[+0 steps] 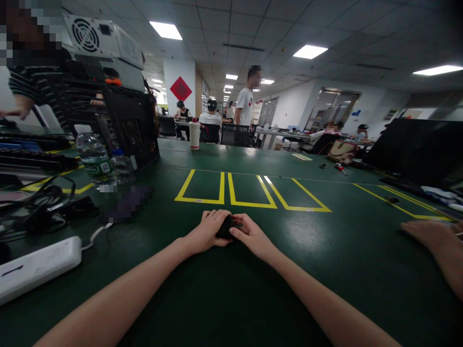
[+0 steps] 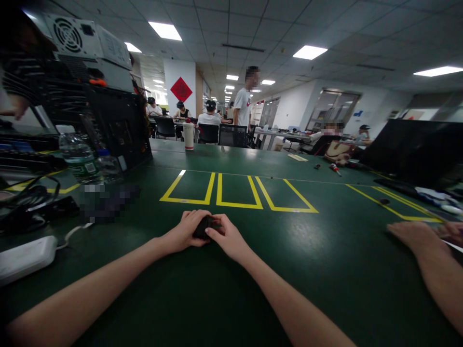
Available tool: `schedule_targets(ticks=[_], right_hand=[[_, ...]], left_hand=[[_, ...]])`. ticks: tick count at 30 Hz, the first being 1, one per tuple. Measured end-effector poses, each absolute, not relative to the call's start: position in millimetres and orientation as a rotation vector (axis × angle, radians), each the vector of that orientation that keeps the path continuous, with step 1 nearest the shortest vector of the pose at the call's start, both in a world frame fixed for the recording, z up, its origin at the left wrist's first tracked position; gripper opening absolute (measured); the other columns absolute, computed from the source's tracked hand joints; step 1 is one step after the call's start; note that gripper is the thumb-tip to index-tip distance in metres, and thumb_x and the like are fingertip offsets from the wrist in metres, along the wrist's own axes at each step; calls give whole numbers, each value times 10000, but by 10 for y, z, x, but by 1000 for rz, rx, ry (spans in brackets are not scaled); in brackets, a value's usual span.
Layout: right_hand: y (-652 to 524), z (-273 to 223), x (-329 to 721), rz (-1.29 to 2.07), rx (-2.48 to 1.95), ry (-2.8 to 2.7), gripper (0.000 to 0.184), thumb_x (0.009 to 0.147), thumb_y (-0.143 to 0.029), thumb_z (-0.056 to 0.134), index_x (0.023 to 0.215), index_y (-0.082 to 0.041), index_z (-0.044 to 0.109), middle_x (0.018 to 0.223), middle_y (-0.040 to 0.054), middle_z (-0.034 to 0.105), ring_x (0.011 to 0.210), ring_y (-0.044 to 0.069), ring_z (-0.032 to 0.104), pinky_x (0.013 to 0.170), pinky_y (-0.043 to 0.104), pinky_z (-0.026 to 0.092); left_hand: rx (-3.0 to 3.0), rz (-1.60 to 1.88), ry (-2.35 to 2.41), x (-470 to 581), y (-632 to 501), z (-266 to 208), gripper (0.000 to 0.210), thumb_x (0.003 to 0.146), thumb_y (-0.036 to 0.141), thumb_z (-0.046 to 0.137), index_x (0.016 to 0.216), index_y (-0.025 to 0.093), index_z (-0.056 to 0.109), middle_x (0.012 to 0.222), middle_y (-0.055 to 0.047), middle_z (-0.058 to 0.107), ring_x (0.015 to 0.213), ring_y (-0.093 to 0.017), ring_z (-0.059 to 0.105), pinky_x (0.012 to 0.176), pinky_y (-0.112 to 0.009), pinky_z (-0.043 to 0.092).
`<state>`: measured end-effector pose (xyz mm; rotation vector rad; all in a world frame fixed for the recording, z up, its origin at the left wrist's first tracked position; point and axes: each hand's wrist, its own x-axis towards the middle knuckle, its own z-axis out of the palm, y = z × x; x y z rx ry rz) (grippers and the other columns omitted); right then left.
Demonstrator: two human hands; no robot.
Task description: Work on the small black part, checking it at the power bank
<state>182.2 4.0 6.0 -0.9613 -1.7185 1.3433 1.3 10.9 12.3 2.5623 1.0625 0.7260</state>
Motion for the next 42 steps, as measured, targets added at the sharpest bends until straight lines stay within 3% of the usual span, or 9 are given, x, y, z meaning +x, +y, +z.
schedule_targets(ticks=[7,13,20,26,32,39,42], right_hand=[[28,93,1858,1440,-823,-1749,321,698,-248,657,926,-208,435,997,15,518,956,169,554,861,373,443],[32,80,1834,1403,-852,-1708,203,766,-299,574,891,-207,444,957,7,513,935,161,554,825,345,459],[41,67,1828,1381,-924,-1696,273,773,-267,567,1008,-207,442,1020,35,511,989,180,536,873,374,437],[31,104,1864,1453,-839,-1726,281,724,-225,628,940,-214,449,1023,16,509,986,176,543,863,362,451],[9,130,1852,1400,-889,-1714,176,786,-299,550,908,-209,461,981,17,510,910,170,564,804,356,472],[54,45,1824,1335,-935,-1712,291,775,-311,559,1020,-200,447,1026,46,500,943,181,544,834,370,451],[56,53,1834,1389,-912,-1724,260,774,-309,560,989,-199,465,1021,42,509,950,188,546,840,383,448]], left_hand=[[2577,749,1102,25,136,67,568,654,229,674,1129,220,363,1113,-50,507,983,-238,481,862,-367,296],[2573,751,1079,28,146,57,550,684,283,656,1143,226,359,1123,-53,502,975,-235,483,853,-361,304],[2553,745,1064,26,124,94,542,698,278,645,1152,223,354,1122,-56,501,981,-238,474,867,-381,303],[2553,752,1063,19,110,110,550,681,242,660,1144,220,365,1113,-53,505,986,-238,477,873,-381,302],[2547,716,1034,12,87,155,509,727,294,623,1155,220,358,1139,-58,486,999,-233,470,880,-383,305],[2567,741,1065,29,122,100,562,689,278,655,1156,214,350,1115,-58,499,986,-239,470,869,-381,305],[2561,741,1053,23,123,92,550,699,278,644,1159,223,348,1124,-54,494,988,-236,469,871,-378,302]])
